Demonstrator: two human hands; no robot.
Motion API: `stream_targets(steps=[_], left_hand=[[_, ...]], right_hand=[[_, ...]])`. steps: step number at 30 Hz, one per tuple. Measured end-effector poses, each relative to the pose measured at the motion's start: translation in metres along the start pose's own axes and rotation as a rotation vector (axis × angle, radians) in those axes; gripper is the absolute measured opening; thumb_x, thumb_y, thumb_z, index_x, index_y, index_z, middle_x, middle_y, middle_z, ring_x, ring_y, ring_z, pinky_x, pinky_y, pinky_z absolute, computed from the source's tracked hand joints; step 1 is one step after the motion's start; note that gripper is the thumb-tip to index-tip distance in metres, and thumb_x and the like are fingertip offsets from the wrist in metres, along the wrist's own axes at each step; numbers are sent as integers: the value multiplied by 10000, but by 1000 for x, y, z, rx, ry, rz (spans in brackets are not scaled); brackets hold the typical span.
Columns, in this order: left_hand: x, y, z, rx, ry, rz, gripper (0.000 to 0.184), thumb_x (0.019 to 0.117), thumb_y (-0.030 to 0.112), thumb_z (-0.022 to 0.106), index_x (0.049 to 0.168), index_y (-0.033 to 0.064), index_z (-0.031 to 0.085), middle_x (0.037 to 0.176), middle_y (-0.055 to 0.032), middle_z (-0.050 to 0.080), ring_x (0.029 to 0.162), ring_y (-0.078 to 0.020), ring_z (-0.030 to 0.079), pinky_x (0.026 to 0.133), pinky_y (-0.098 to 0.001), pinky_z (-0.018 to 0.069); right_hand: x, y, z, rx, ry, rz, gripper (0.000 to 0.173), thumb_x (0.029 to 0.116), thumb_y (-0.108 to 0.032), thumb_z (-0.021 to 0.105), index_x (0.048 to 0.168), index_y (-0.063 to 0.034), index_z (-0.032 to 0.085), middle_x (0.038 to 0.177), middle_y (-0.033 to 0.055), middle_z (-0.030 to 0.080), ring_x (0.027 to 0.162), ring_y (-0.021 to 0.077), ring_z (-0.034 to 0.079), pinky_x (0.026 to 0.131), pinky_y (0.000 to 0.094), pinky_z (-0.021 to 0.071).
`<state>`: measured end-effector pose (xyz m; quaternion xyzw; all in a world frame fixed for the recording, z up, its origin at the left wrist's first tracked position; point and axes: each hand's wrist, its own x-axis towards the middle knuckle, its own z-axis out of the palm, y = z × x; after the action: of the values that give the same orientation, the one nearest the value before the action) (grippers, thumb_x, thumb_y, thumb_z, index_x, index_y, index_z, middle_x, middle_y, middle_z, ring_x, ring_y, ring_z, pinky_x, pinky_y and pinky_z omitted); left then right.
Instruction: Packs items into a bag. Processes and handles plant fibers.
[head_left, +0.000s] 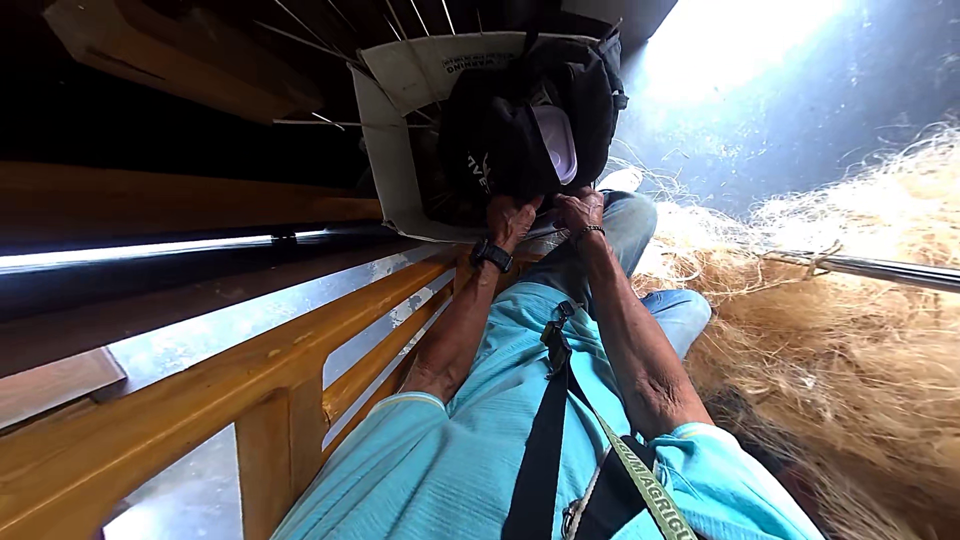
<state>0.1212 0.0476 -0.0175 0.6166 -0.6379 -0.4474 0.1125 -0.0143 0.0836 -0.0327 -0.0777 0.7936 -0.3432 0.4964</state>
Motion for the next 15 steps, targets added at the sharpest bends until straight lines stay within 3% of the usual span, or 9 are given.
stream_targets(steps=[4, 9, 12, 15], left_hand=[[-5, 3, -2, 44, -16, 25, 388, 943, 370, 717, 978, -17, 741, 985, -211, 729, 1005, -348, 699, 928, -546, 526], [-11, 12, -12, -32, -69, -8, 408, 952, 347, 716, 987, -59, 733, 1023, -253, 717, 1046, -372, 684, 977, -548, 510], [-11, 11, -14, 5, -81, 0, 428, 966, 377, 690, 909, -45, 733, 959, -235, 718, 986, -365, 692, 921, -549, 525], [-13, 5, -12, 38, -62, 35, 422, 965, 382, 692, 919, -35, 740, 959, -231, 722, 985, -364, 696, 918, -553, 525]], right_hand=[[-5, -5, -3, 110, -2, 44, 207, 932, -109, 725, 1089, 10, 662, 862, 145, 710, 633, 221, 681, 563, 372, 582], [-8, -4, -5, 233, -52, 32, 253, 956, -88, 689, 1176, 4, 605, 898, 135, 686, 654, 204, 668, 585, 364, 586], [-12, -10, -9, 166, -35, 52, 211, 928, -98, 711, 1109, -15, 640, 850, 92, 652, 593, 160, 600, 539, 336, 544], [-20, -22, -24, 30, -99, 104, 108, 950, -130, 675, 988, -31, 649, 776, 43, 613, 544, 113, 514, 505, 297, 475]])
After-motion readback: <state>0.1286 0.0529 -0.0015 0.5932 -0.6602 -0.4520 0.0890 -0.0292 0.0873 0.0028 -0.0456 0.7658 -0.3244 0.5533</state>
